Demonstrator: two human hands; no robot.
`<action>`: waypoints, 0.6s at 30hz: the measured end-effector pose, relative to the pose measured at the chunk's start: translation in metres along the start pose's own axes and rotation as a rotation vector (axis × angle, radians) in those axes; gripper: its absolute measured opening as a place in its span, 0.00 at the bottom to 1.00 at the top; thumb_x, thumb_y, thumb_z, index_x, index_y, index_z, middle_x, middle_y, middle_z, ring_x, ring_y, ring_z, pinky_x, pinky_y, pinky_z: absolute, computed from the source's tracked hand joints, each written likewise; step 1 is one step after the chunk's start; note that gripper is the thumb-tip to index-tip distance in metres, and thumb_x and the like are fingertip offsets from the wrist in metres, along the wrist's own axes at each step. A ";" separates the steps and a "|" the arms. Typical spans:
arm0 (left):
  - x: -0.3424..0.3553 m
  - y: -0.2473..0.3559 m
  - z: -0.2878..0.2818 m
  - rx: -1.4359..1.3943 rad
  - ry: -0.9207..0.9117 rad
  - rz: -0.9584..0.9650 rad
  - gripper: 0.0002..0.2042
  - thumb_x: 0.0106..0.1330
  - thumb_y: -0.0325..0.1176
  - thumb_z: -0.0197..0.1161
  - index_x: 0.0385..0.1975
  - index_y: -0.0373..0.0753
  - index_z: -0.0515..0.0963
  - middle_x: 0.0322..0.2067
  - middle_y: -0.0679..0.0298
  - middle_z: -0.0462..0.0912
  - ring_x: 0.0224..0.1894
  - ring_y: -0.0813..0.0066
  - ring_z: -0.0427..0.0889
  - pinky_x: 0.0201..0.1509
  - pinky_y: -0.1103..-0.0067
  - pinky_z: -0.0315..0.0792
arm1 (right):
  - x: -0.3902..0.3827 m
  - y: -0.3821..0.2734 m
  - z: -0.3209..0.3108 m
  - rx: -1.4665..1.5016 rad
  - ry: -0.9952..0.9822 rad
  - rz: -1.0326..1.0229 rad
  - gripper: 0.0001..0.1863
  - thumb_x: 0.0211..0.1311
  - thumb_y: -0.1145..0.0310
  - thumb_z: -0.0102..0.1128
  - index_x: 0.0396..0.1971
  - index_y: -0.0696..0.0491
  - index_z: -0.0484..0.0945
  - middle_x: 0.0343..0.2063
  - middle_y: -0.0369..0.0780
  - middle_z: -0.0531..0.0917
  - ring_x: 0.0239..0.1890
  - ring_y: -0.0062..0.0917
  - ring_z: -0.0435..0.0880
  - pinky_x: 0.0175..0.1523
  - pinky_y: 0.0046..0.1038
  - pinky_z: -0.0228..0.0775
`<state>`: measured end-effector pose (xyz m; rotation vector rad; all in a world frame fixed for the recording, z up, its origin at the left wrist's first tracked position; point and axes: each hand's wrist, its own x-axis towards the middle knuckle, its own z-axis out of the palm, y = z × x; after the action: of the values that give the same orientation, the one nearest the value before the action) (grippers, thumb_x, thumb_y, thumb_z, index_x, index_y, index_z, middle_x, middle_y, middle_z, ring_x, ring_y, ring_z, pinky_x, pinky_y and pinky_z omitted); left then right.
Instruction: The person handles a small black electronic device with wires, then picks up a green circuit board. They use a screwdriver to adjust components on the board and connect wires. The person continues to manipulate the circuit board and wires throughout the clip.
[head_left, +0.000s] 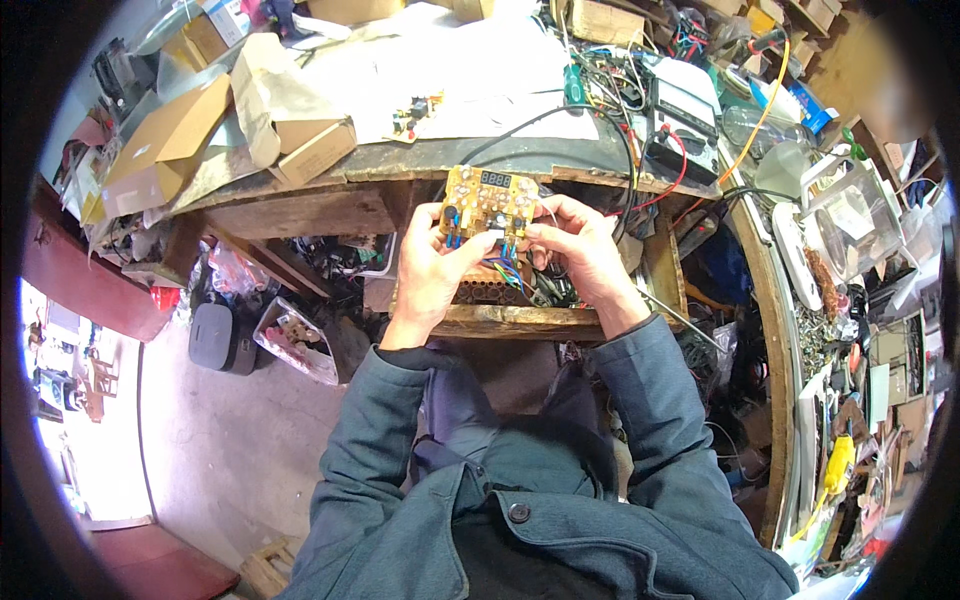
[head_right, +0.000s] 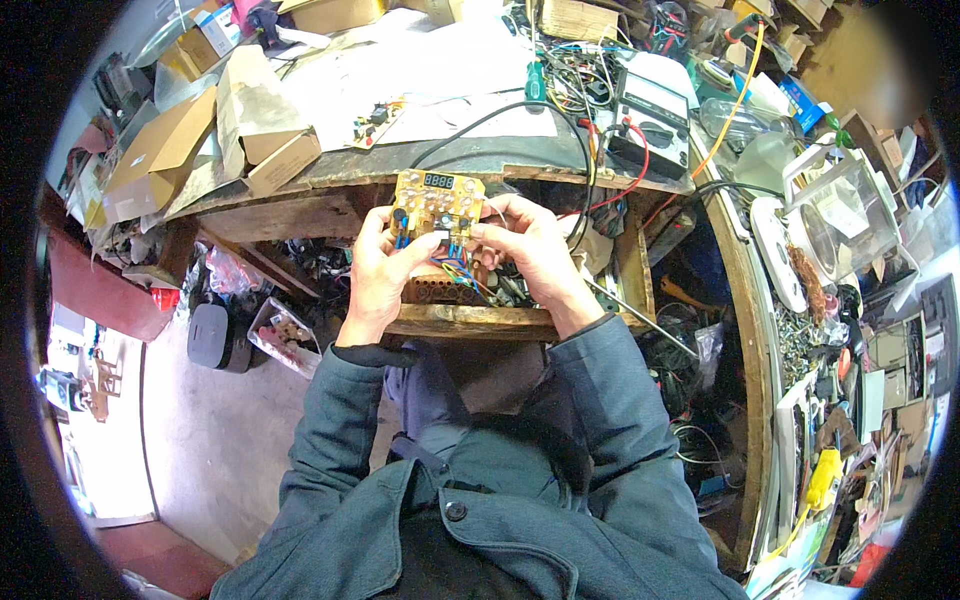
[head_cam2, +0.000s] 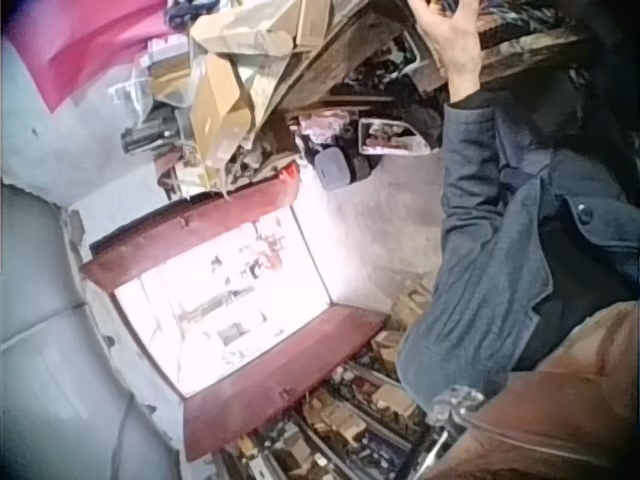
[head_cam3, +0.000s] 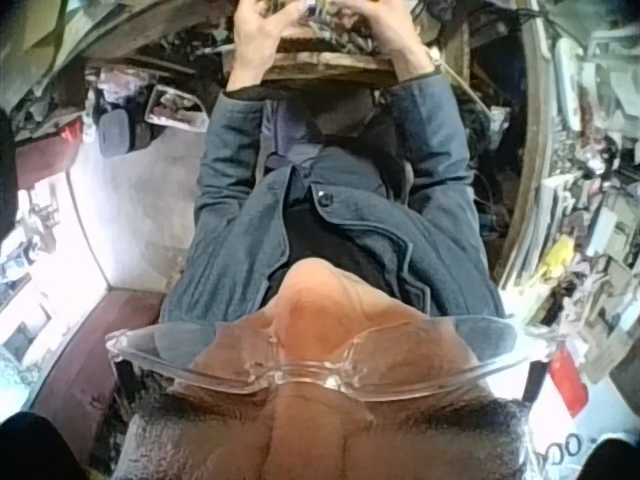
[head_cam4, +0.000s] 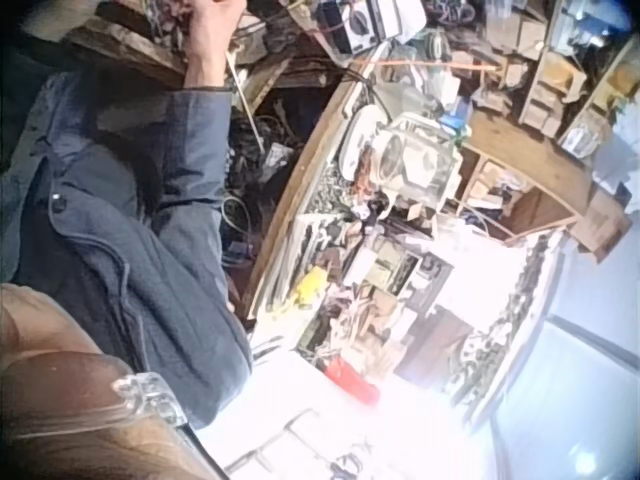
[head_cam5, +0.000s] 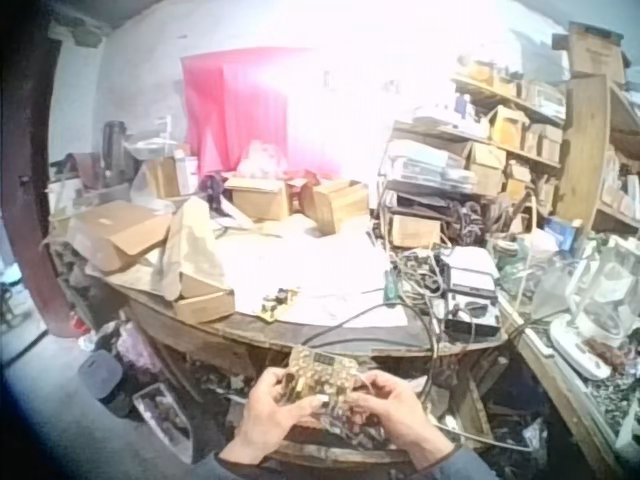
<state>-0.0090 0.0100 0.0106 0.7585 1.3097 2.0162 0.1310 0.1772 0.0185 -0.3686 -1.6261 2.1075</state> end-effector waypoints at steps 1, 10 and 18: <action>0.002 -0.004 -0.002 0.005 -0.004 0.003 0.21 0.67 0.22 0.72 0.54 0.31 0.68 0.46 0.52 0.87 0.43 0.70 0.90 0.44 0.76 0.88 | 0.000 0.000 0.001 0.012 -0.011 0.000 0.11 0.66 0.73 0.70 0.46 0.55 0.81 0.31 0.38 0.89 0.26 0.17 0.82 0.33 0.19 0.72; 0.003 -0.001 -0.002 -0.069 -0.023 -0.006 0.22 0.67 0.21 0.71 0.56 0.31 0.67 0.45 0.52 0.87 0.42 0.68 0.91 0.40 0.74 0.89 | -0.003 -0.006 0.004 0.022 -0.052 -0.009 0.12 0.65 0.78 0.69 0.47 0.57 0.81 0.32 0.37 0.87 0.28 0.17 0.83 0.36 0.20 0.76; 0.002 -0.002 -0.001 -0.069 -0.028 0.007 0.23 0.67 0.22 0.72 0.57 0.30 0.68 0.45 0.52 0.86 0.41 0.68 0.90 0.41 0.74 0.89 | -0.004 -0.007 0.006 0.009 -0.042 -0.041 0.14 0.61 0.81 0.72 0.45 0.57 0.81 0.33 0.36 0.86 0.29 0.16 0.81 0.36 0.20 0.75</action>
<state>-0.0112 0.0118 0.0087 0.7569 1.2169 2.0384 0.1328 0.1721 0.0265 -0.2880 -1.6337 2.1046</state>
